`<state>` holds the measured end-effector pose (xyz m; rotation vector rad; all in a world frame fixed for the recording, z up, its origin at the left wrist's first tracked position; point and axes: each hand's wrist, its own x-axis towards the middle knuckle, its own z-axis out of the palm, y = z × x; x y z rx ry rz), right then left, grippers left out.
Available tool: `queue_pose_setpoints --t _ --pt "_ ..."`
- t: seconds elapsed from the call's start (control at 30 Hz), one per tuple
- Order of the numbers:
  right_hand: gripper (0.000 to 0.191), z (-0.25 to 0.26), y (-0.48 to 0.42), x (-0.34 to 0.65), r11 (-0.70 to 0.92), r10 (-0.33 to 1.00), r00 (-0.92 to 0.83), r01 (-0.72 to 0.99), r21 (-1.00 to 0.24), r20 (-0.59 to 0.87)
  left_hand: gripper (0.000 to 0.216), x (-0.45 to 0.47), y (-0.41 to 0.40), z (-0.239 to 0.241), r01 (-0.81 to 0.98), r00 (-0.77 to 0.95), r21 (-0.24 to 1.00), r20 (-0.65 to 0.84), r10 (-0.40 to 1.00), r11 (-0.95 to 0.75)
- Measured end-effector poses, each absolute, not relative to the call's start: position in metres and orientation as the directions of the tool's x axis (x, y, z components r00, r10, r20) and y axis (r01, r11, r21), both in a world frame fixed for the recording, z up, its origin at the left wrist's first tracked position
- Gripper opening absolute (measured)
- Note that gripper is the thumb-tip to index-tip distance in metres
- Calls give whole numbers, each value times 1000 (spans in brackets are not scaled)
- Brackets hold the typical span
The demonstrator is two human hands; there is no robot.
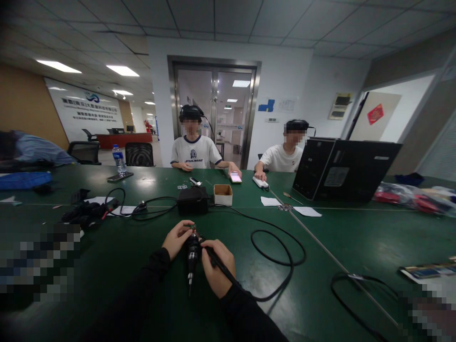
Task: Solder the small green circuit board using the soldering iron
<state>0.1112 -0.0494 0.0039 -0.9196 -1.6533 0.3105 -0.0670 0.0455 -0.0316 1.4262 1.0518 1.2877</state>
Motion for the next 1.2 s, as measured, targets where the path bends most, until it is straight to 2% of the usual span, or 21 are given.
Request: queue_pose_setpoints --t 1.2 --pt "12 7 -50 112 642 709 -2 413 -645 705 29 -68 48 -37 80 77 970 224 971 -230"
